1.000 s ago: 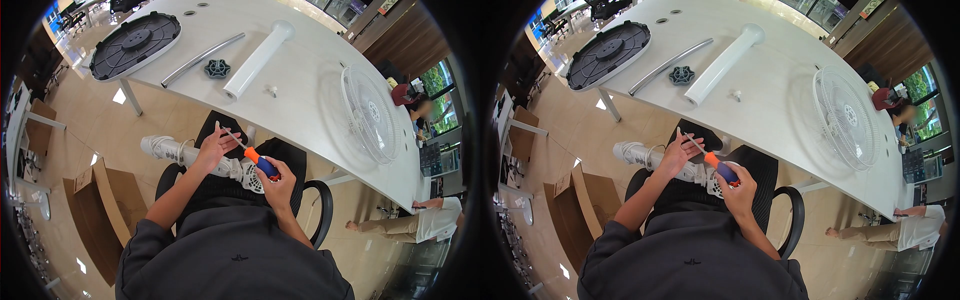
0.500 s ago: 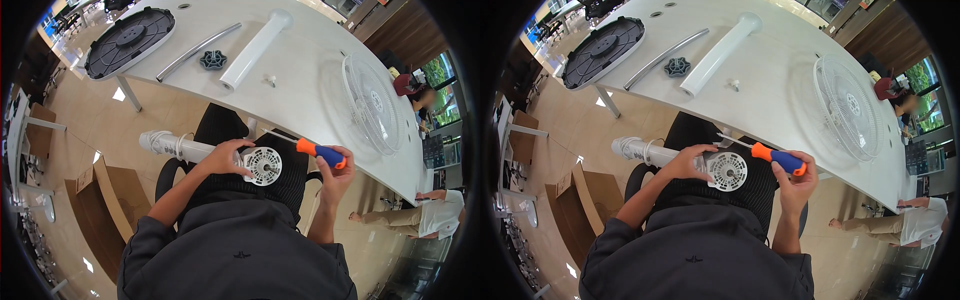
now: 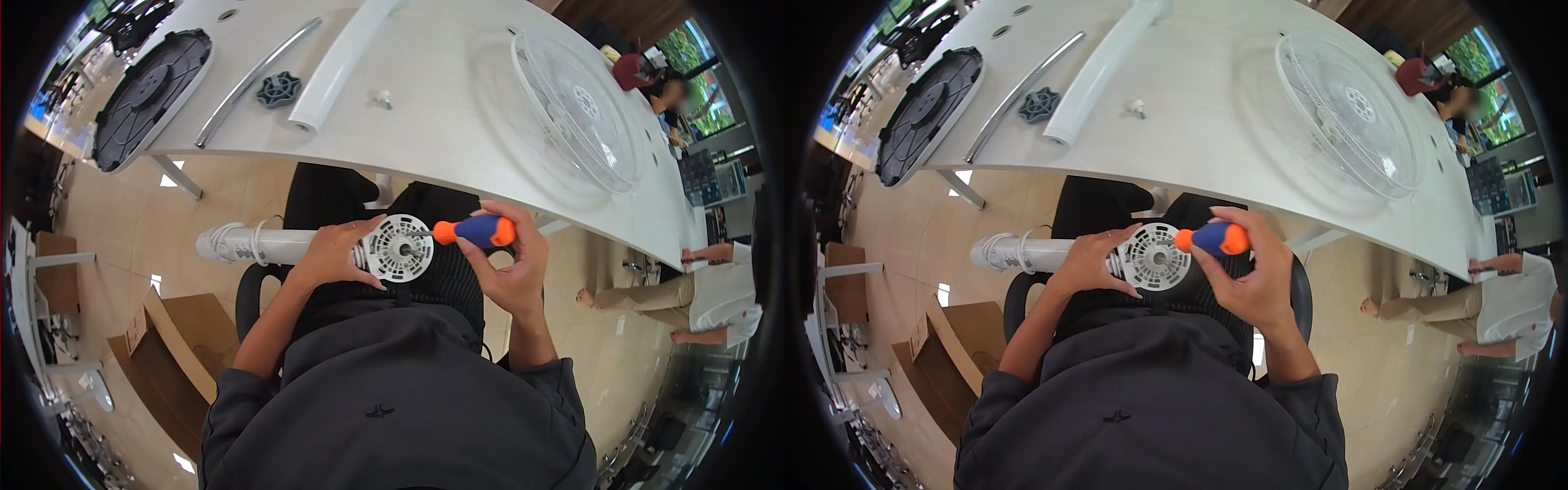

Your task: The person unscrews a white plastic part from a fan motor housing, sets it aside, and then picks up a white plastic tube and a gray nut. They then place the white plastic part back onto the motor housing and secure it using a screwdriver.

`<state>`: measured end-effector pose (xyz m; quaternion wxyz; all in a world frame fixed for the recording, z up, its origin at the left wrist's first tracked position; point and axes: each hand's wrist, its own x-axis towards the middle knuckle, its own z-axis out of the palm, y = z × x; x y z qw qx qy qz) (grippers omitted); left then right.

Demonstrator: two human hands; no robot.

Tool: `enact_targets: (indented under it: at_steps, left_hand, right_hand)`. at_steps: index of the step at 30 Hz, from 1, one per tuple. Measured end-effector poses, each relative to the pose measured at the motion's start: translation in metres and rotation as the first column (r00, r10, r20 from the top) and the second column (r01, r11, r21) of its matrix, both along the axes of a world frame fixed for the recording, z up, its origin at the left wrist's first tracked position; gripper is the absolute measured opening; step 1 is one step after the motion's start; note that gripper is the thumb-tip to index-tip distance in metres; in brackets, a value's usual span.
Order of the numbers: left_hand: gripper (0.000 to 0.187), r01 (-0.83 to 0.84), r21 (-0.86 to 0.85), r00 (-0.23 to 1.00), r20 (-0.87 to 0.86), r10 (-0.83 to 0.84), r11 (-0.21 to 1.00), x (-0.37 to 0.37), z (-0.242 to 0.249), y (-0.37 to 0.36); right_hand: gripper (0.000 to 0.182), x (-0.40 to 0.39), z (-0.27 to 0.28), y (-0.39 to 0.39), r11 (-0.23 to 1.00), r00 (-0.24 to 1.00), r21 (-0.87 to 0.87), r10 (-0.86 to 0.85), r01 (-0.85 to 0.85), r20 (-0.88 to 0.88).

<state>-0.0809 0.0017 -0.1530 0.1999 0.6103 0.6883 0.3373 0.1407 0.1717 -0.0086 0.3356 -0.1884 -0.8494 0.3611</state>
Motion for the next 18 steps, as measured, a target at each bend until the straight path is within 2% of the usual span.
enact_targets:
  at_steps: [3,4,18]
  left_hand:
    - [0.123,-0.008,0.030,1.000,-0.014,0.009,1.000,0.001,-0.004,0.001]
    - [0.123,-0.011,0.023,1.000,-0.007,0.011,1.000,0.000,-0.004,0.002]
    - [0.123,-0.039,-0.009,0.999,0.004,0.039,0.999,0.000,-0.001,0.001]
  right_hand:
    - [0.046,-0.005,0.001,-0.001,0.998,0.999,0.049,0.028,-0.029,0.033]
    - [0.045,-0.006,0.001,0.000,0.991,0.998,0.126,0.043,-0.049,0.052]
    - [0.046,-0.018,-0.012,-0.001,0.985,0.996,0.151,0.079,-0.085,0.042]
